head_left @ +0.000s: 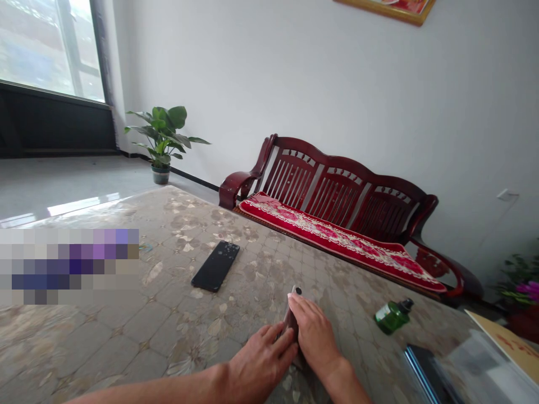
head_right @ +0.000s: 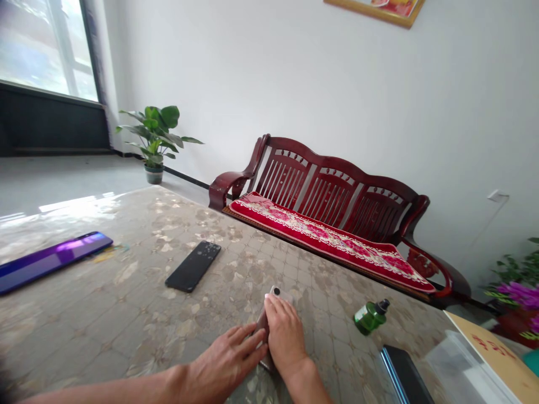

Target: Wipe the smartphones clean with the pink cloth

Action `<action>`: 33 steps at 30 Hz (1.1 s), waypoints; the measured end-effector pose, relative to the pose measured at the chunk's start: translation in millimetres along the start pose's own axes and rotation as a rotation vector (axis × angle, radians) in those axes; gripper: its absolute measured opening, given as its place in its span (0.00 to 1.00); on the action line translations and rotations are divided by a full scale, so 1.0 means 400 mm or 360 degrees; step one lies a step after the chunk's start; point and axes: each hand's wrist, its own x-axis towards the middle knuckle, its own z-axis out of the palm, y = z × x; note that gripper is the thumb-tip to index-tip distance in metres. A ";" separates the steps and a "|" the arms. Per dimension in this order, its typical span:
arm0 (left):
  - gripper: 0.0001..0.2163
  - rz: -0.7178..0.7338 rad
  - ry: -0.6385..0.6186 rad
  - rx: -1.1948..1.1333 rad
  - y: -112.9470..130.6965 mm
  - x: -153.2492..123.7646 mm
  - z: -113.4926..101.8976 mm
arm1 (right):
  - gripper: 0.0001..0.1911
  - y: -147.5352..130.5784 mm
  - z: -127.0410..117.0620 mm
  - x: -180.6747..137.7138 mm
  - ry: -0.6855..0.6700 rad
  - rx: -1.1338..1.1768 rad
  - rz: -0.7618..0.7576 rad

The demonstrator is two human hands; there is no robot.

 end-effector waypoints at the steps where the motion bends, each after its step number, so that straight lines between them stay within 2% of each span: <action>1: 0.16 0.0004 -0.0001 0.0009 0.000 -0.001 0.002 | 0.28 0.003 -0.001 0.010 0.0015 -0.0002 0.0018; 5: 0.16 -0.0003 -0.0018 -0.0009 -0.002 -0.004 0.007 | 0.25 0.014 0.005 0.034 0.0105 0.0020 0.0003; 9: 0.18 -0.0006 -0.0017 -0.0008 -0.001 -0.007 0.015 | 0.23 0.027 0.001 0.022 0.0172 0.0060 -0.0075; 15: 0.16 -0.0051 -0.0082 -0.0012 0.000 -0.004 0.027 | 0.20 0.044 -0.014 0.025 0.0153 -0.0036 0.0126; 19: 0.18 -0.0044 -0.0107 -0.0027 0.000 -0.003 0.029 | 0.23 0.030 -0.004 0.018 0.0093 -0.0139 0.0191; 26: 0.18 -0.0044 -0.0048 0.0043 0.002 -0.004 0.034 | 0.21 -0.010 -0.007 -0.015 0.0054 -0.0085 0.0105; 33: 0.18 -0.0022 -0.0008 0.0058 0.002 -0.002 0.028 | 0.17 -0.017 -0.026 0.029 0.0077 -0.0029 0.0066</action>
